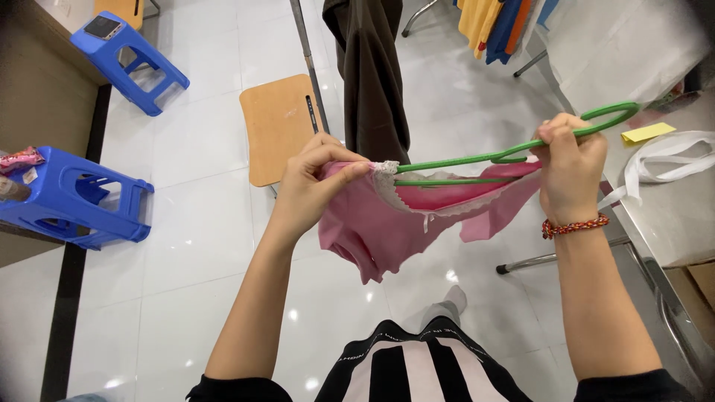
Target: The person opens a cardboard box and removes a pink garment wrapped in a plastic bag. They unwrap the garment, place it on a green hanger, and hang it on a clothing rack. The person then folds the plastic bag and places it on the table, closes the box, and handles several yellow sticky notes.
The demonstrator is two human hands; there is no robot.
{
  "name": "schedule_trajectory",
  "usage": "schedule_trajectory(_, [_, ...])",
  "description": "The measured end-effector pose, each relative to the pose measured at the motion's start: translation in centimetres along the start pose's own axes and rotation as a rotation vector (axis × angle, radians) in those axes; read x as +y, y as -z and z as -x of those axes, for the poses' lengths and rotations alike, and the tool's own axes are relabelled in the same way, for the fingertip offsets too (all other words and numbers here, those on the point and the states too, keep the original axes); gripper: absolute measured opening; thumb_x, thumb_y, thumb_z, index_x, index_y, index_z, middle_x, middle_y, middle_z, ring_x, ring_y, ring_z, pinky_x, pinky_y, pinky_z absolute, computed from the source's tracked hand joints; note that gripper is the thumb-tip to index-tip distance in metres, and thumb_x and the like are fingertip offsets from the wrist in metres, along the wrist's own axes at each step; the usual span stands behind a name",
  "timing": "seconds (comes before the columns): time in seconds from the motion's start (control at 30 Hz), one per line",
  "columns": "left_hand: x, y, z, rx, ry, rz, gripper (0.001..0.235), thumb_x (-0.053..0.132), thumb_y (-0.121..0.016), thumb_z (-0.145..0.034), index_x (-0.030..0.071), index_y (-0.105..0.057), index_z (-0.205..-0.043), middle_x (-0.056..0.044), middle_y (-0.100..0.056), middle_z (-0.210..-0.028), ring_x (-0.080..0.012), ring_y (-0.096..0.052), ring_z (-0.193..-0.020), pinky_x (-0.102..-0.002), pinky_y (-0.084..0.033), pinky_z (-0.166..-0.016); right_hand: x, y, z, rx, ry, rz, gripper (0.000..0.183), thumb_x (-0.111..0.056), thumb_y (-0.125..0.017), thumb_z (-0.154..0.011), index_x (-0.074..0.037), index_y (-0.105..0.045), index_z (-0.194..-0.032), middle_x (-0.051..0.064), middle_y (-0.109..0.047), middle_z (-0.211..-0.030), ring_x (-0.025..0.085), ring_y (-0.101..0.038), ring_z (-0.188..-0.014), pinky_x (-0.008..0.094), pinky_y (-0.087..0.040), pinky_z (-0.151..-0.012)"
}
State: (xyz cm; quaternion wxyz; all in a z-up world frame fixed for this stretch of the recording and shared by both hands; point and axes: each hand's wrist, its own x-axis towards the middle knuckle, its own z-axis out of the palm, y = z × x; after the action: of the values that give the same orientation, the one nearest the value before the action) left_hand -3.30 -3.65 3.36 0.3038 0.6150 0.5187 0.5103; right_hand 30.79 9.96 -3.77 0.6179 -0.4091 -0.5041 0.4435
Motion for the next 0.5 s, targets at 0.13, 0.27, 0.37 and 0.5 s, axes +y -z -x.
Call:
schedule_trajectory(0.13, [-1.7, -0.7, -0.7, 0.012, -0.047, -0.028, 0.005, 0.024, -0.08, -0.097, 0.021, -0.084, -0.099, 0.005, -0.058, -0.098, -0.0064, -0.057, -0.096, -0.021, -0.048, -0.088, -3.9, -0.8, 0.9, -0.089, 0.109, 0.143, 0.037, -0.01, -0.056, -0.104, -0.014, -0.037, -0.072, -0.001, -0.039, -0.081, 0.011, -0.04, -0.079, 0.027, -0.046, -0.076])
schedule_trajectory(0.27, [-2.3, -1.9, -1.0, 0.036, -0.109, -0.109, 0.004, 0.025, -0.081, -0.096, 0.023, -0.084, -0.098, 0.006, -0.067, -0.103, -0.0114, -0.056, -0.108, -0.028, -0.043, -0.101, -6.5, -2.1, 2.0, -0.155, 0.085, 0.458, 0.029, -0.017, -0.066, -0.113, -0.008, -0.062, -0.086, -0.001, -0.057, -0.078, 0.008, -0.047, -0.073, 0.025, -0.04, -0.067])
schedule_trajectory(0.37, [-2.2, -2.6, -1.3, 0.071, -0.146, -0.146, 0.003, 0.025, -0.081, -0.095, 0.023, -0.083, -0.095, 0.006, -0.072, -0.102, -0.0118, -0.058, -0.106, -0.028, -0.044, -0.098, -7.7, -3.1, 2.4, -0.232, 0.109, 0.561, 0.032, -0.025, -0.067, -0.114, -0.008, -0.065, -0.087, -0.001, -0.057, -0.072, 0.008, -0.042, -0.065, 0.025, -0.032, -0.059])
schedule_trajectory(0.5, [-3.1, -2.7, -1.7, 0.118, -0.216, -0.152, 0.004, 0.019, -0.078, -0.097, 0.017, -0.081, -0.097, 0.0, -0.078, -0.102, -0.0145, -0.068, -0.101, -0.028, -0.054, -0.09, -8.6, -3.1, 2.0, -0.248, 0.178, 0.594, 0.036, -0.03, -0.069, -0.117, -0.009, -0.065, -0.087, -0.004, -0.049, -0.071, 0.008, -0.039, -0.067, 0.025, -0.029, -0.06])
